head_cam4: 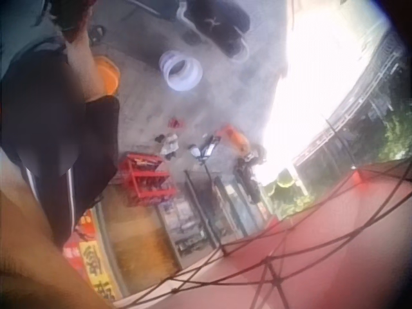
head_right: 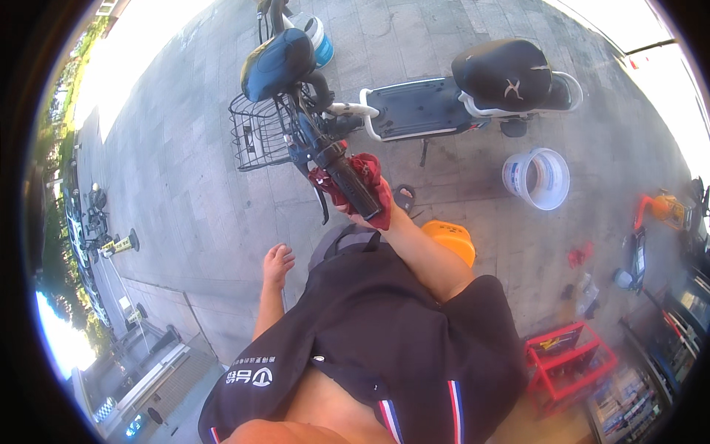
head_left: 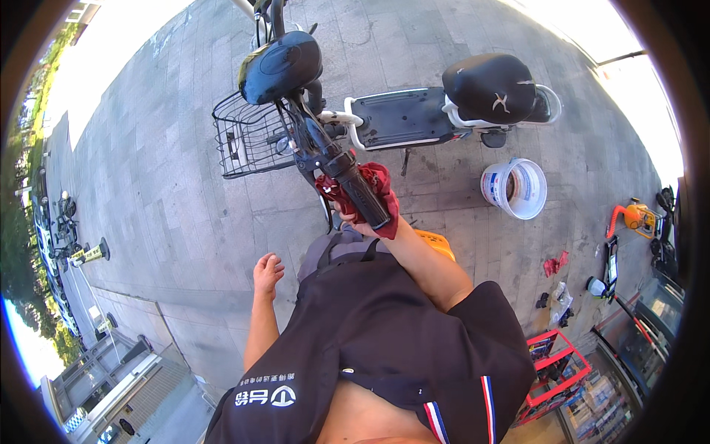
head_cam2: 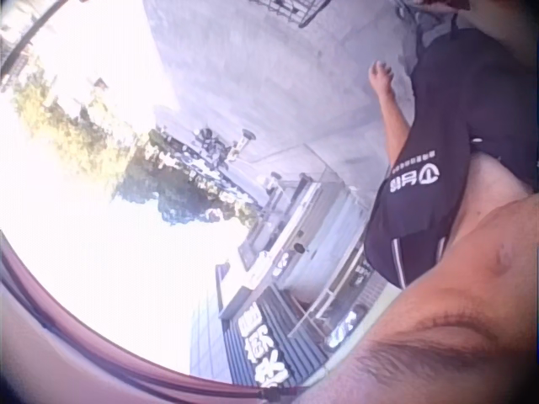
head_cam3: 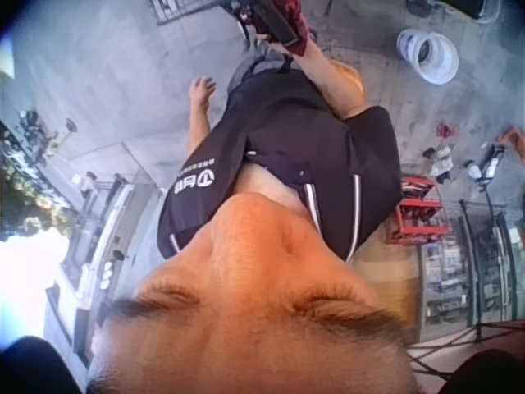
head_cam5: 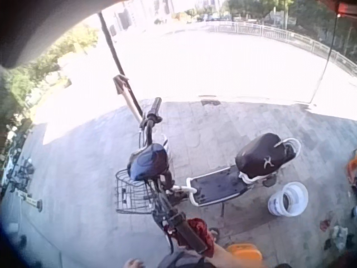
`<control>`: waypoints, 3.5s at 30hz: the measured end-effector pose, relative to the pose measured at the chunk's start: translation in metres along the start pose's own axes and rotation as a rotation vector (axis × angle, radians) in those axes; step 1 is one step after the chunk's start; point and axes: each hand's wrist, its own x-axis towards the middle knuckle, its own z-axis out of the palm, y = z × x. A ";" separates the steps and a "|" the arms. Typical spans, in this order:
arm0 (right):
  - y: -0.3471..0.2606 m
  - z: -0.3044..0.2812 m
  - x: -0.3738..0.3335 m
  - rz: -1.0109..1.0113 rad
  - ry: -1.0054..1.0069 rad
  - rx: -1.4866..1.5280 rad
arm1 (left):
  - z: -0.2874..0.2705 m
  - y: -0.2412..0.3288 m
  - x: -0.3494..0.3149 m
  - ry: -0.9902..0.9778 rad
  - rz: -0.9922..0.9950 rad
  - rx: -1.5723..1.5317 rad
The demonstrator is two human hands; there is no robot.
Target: The person wipes the seat, handlebars, and front basket of an electric scooter using a red cloth. They repeatedly dip the cloth into a bucket of water to clean different parts of the scooter.
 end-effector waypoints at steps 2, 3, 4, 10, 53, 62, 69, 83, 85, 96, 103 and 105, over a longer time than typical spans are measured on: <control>0.005 -0.002 -0.019 0.053 -0.057 0.041 | -0.001 -0.002 -0.005 -0.008 -0.011 0.041; 0.008 -0.002 -0.029 0.094 -0.160 0.038 | -0.001 -0.004 -0.006 -0.022 -0.021 0.055; 0.011 -0.002 -0.039 0.113 -0.179 0.037 | -0.001 -0.006 -0.005 -0.040 -0.029 0.065; 0.046 -0.001 -0.040 -0.459 0.078 -0.391 | -0.015 0.004 0.027 -0.138 -0.017 0.177; 0.154 0.086 0.024 -1.741 1.250 -2.387 | -0.224 0.025 0.266 -0.325 -0.027 -0.058; 0.128 0.095 0.152 -1.681 0.669 -2.521 | -0.220 0.015 0.266 -0.319 -0.026 -0.114; 0.054 0.064 0.210 -1.840 0.821 -1.023 | -0.229 0.011 0.239 -0.171 -0.098 -0.172; -0.072 -0.053 0.272 -1.169 0.989 -1.282 | -0.241 0.049 0.167 -0.010 -0.168 0.053; -0.073 -0.043 0.269 -1.099 0.966 -1.210 | -0.236 0.058 0.170 -0.006 -0.146 0.066; -0.069 0.017 0.222 -1.446 0.524 -1.293 | -0.207 0.100 0.222 -0.200 -0.101 0.240; -0.065 -0.016 0.200 -1.536 0.333 -1.789 | -0.161 0.153 0.185 -0.209 0.035 0.265; -0.078 -0.027 0.193 -1.301 0.246 -1.128 | -0.128 0.167 0.160 -0.254 0.106 0.240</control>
